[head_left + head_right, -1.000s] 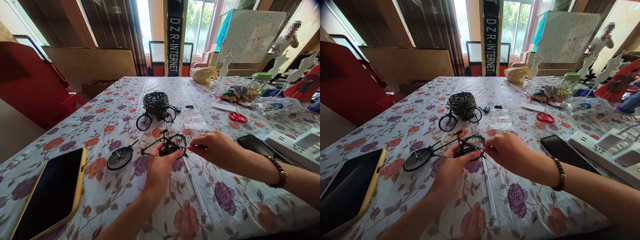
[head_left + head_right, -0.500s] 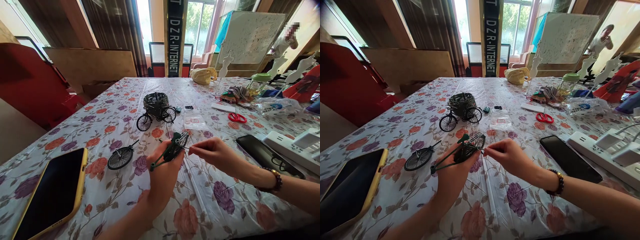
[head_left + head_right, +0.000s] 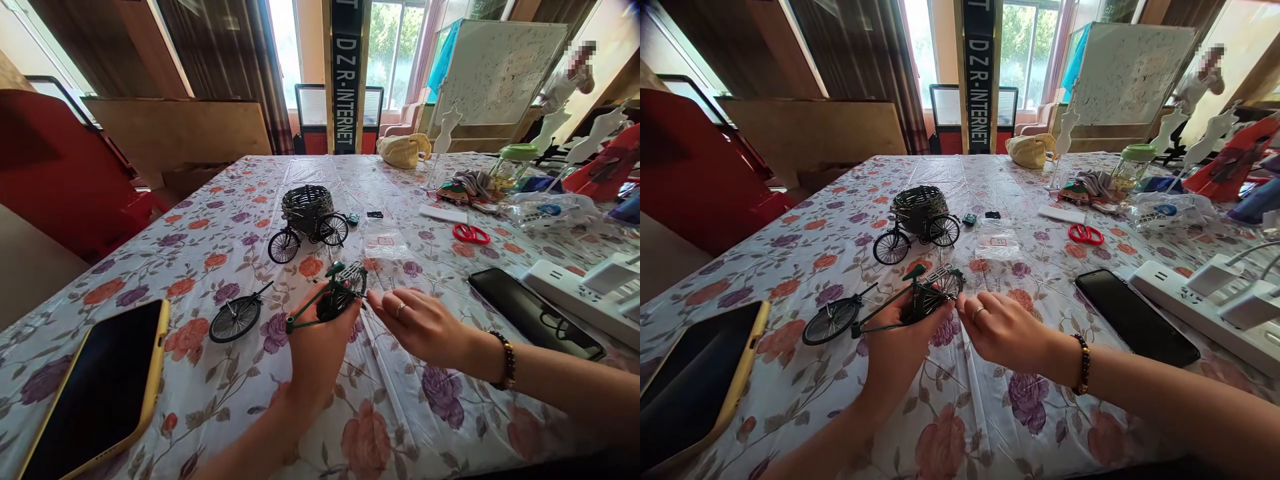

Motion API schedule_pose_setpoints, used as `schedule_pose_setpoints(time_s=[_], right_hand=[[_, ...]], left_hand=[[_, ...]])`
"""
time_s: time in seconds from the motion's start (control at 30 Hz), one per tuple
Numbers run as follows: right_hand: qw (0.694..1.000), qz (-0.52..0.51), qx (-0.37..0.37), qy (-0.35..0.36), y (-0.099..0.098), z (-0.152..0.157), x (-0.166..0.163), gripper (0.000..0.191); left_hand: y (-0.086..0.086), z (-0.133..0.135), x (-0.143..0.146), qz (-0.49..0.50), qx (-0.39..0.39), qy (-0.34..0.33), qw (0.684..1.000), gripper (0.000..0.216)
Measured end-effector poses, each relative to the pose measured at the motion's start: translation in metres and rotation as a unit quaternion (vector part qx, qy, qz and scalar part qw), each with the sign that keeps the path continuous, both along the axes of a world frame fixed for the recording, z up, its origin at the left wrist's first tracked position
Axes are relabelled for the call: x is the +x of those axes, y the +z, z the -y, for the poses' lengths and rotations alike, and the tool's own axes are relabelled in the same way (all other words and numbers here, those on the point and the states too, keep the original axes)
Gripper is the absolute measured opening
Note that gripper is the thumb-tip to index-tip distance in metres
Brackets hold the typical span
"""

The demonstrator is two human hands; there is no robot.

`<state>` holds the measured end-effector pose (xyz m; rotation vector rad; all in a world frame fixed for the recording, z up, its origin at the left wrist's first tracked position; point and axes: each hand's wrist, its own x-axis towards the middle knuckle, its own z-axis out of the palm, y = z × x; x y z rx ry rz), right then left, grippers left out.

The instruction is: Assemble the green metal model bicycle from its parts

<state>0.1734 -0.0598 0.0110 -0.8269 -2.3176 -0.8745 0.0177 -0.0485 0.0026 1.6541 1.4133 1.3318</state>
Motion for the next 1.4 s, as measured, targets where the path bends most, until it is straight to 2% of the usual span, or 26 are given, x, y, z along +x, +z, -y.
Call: schedule_pose_setpoints(time_s=[0.1, 0.2, 0.27, 0.33, 0.4, 0.43, 0.53, 0.57, 0.6, 0.63, 0.67, 0.73, 0.8, 0.83, 0.9, 0.97, 1.03, 1.1, 1.17, 1.23, 1.3, 1.33, 1.4], right_hand=[[1.000, -0.007, -0.020, 0.002, 0.000, 0.001, 0.000, 0.019], [0.981, -0.089, -0.166, -0.044, 0.000, 0.003, -0.003, 0.019], [0.938, -0.175, -0.286, -0.085, 0.004, 0.005, -0.006, 0.021], [0.883, -0.241, -0.387, -0.113, 0.009, 0.005, -0.008, 0.028], [0.809, -0.299, -0.495, -0.107, 0.015, 0.005, -0.008, 0.036], [0.748, -0.339, -0.564, -0.085, 0.018, 0.004, -0.008, 0.038], [0.522, -0.444, -0.728, 0.019, 0.022, 0.002, -0.005, 0.036], [0.472, -0.462, -0.749, 0.046, 0.022, 0.003, -0.004, 0.034], [0.456, -0.469, -0.754, 0.061, 0.023, 0.003, -0.004, 0.032], [0.472, -0.470, -0.743, 0.064, 0.023, 0.005, -0.004, 0.032], [0.515, -0.463, -0.720, 0.054, 0.023, 0.006, -0.005, 0.032], [0.648, -0.421, -0.635, 0.010, 0.023, 0.011, -0.008, 0.033], [0.783, -0.354, -0.510, -0.021, 0.021, 0.014, -0.010, 0.030], [0.839, -0.317, -0.442, -0.024, 0.020, 0.015, -0.011, 0.025], [0.919, -0.238, -0.313, -0.018, 0.016, 0.016, -0.011, 0.019], [0.968, -0.149, -0.202, -0.019, 0.011, 0.015, -0.009, 0.025], [0.990, -0.071, -0.115, -0.027, 0.005, 0.014, -0.006, 0.030], [0.997, -0.035, -0.067, -0.027, 0.001, 0.013, -0.005, 0.031], [0.996, -0.049, -0.077, -0.023, -0.002, 0.012, -0.005, 0.031], [0.981, -0.120, -0.148, -0.023, 0.000, 0.012, -0.008, 0.027], [0.936, -0.228, -0.267, -0.030, 0.006, 0.013, -0.012, 0.019], [0.900, -0.272, -0.339, -0.038, 0.010, 0.014, -0.013, 0.018], [0.805, -0.351, -0.476, -0.044, 0.020, 0.014, -0.015, 0.027]], left_hand=[[0.001, 0.000, 0.001, -0.006, -0.002, 0.005, 1.000, 0.015], [0.001, 0.001, 0.003, 0.005, -0.002, 0.014, 1.000, 0.012], [0.002, 0.003, 0.004, 0.028, -0.001, 0.020, 0.999, 0.011], [0.002, 0.004, 0.005, 0.040, 0.011, 0.032, 0.999, 0.011], [0.001, 0.005, 0.005, 0.041, 0.030, 0.045, 0.998, 0.012], [0.001, 0.006, 0.004, 0.039, 0.041, 0.050, 0.997, 0.013], [0.000, 0.007, 0.004, 0.028, 0.086, 0.064, 0.994, 0.014], [0.000, 0.008, 0.004, 0.023, 0.105, 0.072, 0.992, 0.014], [0.000, 0.009, 0.004, 0.017, 0.125, 0.083, 0.989, 0.015], [0.000, 0.009, 0.004, 0.010, 0.143, 0.092, 0.985, 0.016], [0.000, 0.010, 0.004, 0.003, 0.160, 0.101, 0.982, 0.017], [0.000, 0.011, 0.004, -0.017, 0.187, 0.109, 0.976, 0.020], [0.000, 0.011, 0.002, -0.032, 0.205, 0.109, 0.972, 0.021], [0.000, 0.011, 0.002, -0.035, 0.212, 0.107, 0.971, 0.022], [-0.001, 0.011, 0.001, -0.035, 0.221, 0.101, 0.969, 0.022], [-0.001, 0.011, 0.000, -0.042, 0.224, 0.098, 0.969, 0.023], [0.000, 0.011, -0.001, -0.051, 0.224, 0.098, 0.968, 0.022], [0.000, 0.010, -0.001, -0.057, 0.230, 0.100, 0.966, 0.022], [0.000, 0.010, -0.001, -0.059, 0.235, 0.100, 0.965, 0.022], [0.000, 0.009, -0.001, -0.055, 0.232, 0.100, 0.966, 0.023], [0.000, 0.009, 0.000, -0.044, 0.225, 0.100, 0.968, 0.024], [0.000, 0.009, 0.000, -0.037, 0.225, 0.099, 0.969, 0.024], [0.001, 0.009, 0.001, -0.019, 0.229, 0.094, 0.969, 0.023]])
